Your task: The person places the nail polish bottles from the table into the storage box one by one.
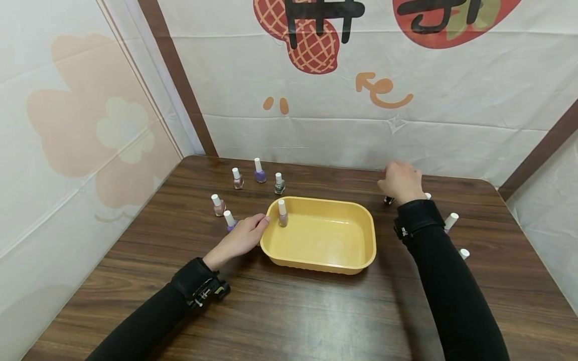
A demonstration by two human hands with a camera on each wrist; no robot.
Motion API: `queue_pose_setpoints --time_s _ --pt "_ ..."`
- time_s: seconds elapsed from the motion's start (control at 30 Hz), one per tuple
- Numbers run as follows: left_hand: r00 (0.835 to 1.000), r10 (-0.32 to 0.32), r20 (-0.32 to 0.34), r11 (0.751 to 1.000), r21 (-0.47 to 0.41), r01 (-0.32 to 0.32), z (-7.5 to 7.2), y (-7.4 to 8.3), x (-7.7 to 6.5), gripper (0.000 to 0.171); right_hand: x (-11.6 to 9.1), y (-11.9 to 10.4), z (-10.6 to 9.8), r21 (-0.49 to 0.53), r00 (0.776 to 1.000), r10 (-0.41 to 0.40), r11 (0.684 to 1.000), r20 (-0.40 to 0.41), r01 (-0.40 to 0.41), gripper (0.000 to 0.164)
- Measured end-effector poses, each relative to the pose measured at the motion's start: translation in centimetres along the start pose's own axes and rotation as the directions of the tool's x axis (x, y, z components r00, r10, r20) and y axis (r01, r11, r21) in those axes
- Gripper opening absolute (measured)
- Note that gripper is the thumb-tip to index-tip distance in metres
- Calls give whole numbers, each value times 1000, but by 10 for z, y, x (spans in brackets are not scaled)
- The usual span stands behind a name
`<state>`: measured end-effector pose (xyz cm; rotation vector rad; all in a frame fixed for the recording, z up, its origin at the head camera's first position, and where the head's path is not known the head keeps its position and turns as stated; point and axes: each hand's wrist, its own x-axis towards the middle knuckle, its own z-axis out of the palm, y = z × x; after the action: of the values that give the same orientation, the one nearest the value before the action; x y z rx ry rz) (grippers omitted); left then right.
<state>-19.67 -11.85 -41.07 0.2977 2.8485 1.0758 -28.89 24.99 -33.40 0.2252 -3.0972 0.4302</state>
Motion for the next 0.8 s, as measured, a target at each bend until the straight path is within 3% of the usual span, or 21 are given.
queue_pose_setpoints --time_s 0.23,0.6,0.8 --pt "1000 -2 -3 1000 8 2 0 0 0 35 1 11 3 -16 997 73 997 -5 -73 34" --pt "1000 -10 -2 1000 0 10 0 0 -1 35 8 21 21 -75 992 116 990 -44 -119 27" --pt "1000 -12 1 1000 -6 12 -1 0 0 37 8 20 25 -103 991 137 985 -12 -137 22"
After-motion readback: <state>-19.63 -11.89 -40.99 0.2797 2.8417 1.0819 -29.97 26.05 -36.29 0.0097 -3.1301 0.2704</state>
